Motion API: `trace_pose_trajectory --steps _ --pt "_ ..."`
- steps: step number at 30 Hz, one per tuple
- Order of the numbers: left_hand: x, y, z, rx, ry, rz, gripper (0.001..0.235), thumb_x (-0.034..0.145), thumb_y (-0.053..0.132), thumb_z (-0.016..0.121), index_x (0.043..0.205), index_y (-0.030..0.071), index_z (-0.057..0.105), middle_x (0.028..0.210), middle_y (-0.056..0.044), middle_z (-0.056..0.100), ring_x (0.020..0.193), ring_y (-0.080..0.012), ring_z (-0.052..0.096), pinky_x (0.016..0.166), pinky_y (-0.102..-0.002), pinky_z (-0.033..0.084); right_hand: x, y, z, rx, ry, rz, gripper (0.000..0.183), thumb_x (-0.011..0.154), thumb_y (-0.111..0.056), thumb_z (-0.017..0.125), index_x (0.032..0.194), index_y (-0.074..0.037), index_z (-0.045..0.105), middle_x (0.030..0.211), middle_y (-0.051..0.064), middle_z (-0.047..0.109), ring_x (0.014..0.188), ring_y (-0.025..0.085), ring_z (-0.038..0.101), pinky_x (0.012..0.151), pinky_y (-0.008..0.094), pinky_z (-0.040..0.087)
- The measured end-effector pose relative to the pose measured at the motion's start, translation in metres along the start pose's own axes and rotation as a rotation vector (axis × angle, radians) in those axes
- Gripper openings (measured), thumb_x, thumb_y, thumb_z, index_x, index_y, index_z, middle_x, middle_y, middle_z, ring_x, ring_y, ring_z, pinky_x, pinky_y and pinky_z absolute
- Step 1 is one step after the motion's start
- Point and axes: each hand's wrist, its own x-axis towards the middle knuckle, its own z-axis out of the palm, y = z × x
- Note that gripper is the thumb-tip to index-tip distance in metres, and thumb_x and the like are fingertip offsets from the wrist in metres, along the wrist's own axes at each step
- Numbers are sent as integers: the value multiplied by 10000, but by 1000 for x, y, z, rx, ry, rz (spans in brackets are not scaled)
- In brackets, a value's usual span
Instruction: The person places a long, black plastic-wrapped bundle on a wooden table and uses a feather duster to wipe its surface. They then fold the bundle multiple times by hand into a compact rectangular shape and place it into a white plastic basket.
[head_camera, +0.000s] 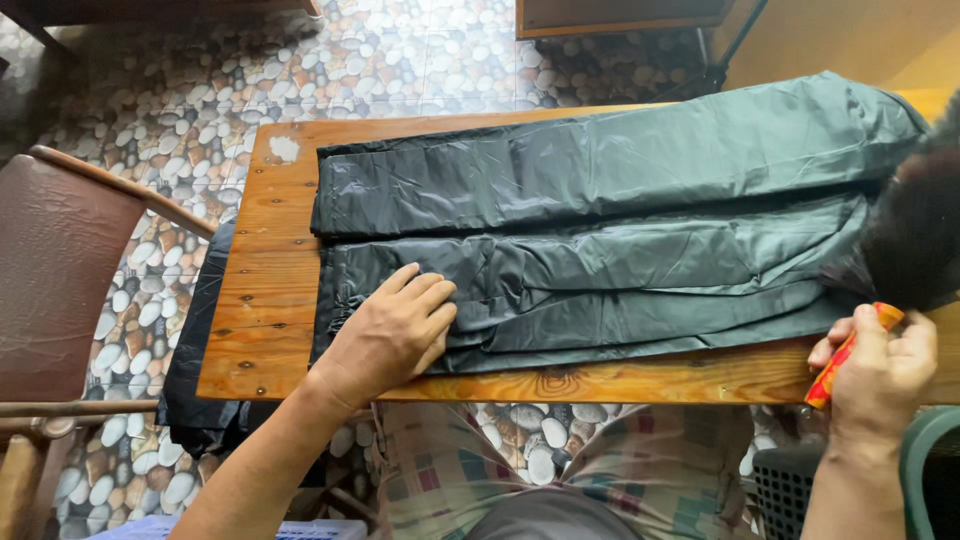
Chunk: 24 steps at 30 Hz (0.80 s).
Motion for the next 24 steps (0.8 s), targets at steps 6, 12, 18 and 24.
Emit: trace_pose_trajectory --steps 6,12,18,24 --pt "7 4 -25 -91 71 -34 140 831 99 726 907 44 622 1021 -138 667 920 -288 624 922 -407 497 -2 0 0 22 -15 8 186 1214 -139 488 1324 -55 363 894 111 499 553 196 489 490 311 409" --pt "-11 -1 -6 -52 -63 -49 211 807 226 759 858 76 620 1155 -161 633 1086 -321 598 1021 -445 449 -6 -5 1 4 -33 1 232 1206 -144 482 1377 -35 370 918 114 510 559 192 492 507 295 415" --pt "-13 7 -13 -27 -74 -42 161 880 207 711 839 79 622 1143 -165 636 1081 -321 601 1024 -444 448 -8 -7 1 -27 -44 -28 227 1220 -135 475 1380 -18 365 918 126 515 569 202 504 517 300 410" --pt "-7 4 -26 -63 40 -58 74 942 59 638 873 53 613 985 -102 646 880 -266 613 859 -387 485 -12 -14 3 12 -35 -11 233 1211 -147 473 1382 -39 357 903 112 489 573 198 493 538 292 401"
